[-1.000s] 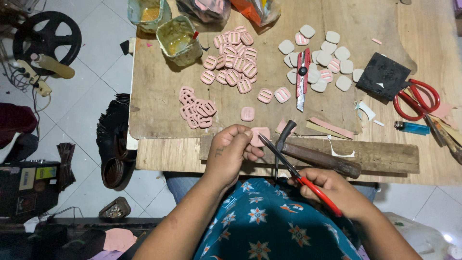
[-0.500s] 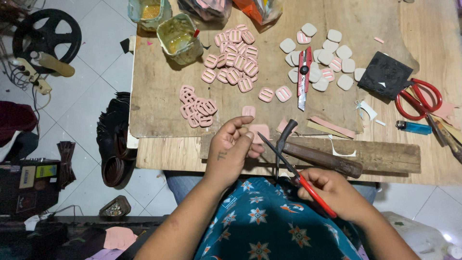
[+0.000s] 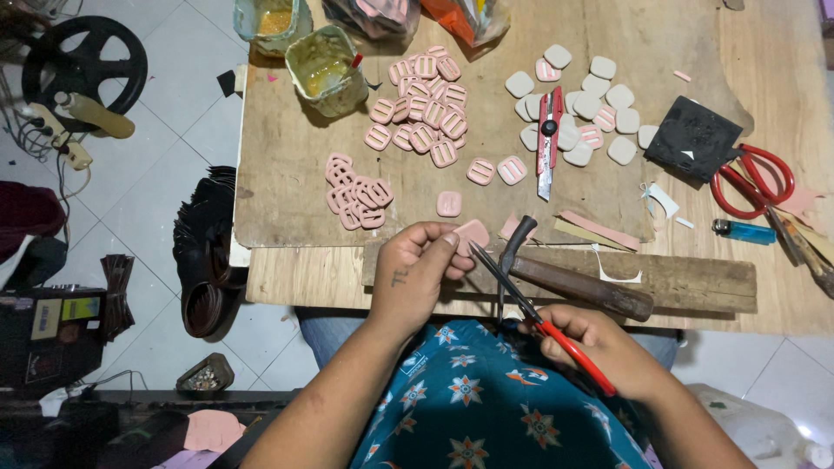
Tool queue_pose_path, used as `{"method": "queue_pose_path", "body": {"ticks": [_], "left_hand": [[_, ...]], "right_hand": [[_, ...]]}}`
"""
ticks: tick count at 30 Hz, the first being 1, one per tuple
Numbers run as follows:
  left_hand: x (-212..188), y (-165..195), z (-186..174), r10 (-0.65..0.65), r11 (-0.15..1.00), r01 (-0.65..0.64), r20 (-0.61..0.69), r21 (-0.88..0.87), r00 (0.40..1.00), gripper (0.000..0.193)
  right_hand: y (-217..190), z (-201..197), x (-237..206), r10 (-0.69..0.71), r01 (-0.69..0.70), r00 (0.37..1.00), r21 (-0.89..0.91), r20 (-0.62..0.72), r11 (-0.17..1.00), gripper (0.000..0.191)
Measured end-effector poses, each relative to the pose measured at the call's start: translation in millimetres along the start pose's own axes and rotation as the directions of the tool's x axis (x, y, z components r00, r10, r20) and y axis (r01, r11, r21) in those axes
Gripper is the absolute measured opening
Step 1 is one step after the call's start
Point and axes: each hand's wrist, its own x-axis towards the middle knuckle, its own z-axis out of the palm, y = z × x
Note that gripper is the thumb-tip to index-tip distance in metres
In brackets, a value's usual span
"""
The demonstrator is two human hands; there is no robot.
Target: The person sits at a workbench trimming small pink foam pieces with red-handled scissors, cutting excess material from the edges of each piece one at a time. They occasionally use a small hammer on a piece and set finished pieces onto a growing pile of trimmed components on the table.
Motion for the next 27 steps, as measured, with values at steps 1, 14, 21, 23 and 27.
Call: {"method": "queue_pose_path", "body": {"ticks": [1,14,21,23,27], "left_hand": [[-0.3,0.1,-0.5,-0.006,1.0,0.006,0.0,-0.008,1.0,0.022],[-2.0,-2.0,6.0,-0.032,0.999,0.032,-0.03,0.012,0.999,0.021],[0.5,-2.3,4.9,-0.024,0.999,0.025,-0.011,0.04,1.0,0.021],[0.7,-3.8,4.6,-0.038,0.999,0.038,-0.003,0.024,0.999,0.021],[1.5,-6.1,3.4,-0.041,0.999,0.041,-0.009,0.017,0.999,0.021]], "right_hand": [[2.0,1.1,0.9,-0.03,0.03,1.0,0.022,0.005,0.999,0.041],[5.6,4.0,4.2,-0.002,0.002,1.0,0.048,-0.016,0.999,0.037],[4.3,4.2,5.1,0.024,-0.022,1.0,0.088,-0.016,0.996,0.036],[6.8,5.0,6.1,-0.042,0.043,0.999,0.075,-0.007,0.996,0.034],[9.2,5.2,6.2,-0.083,0.083,0.996,0.055,-0.012,0.995,0.03]]}}
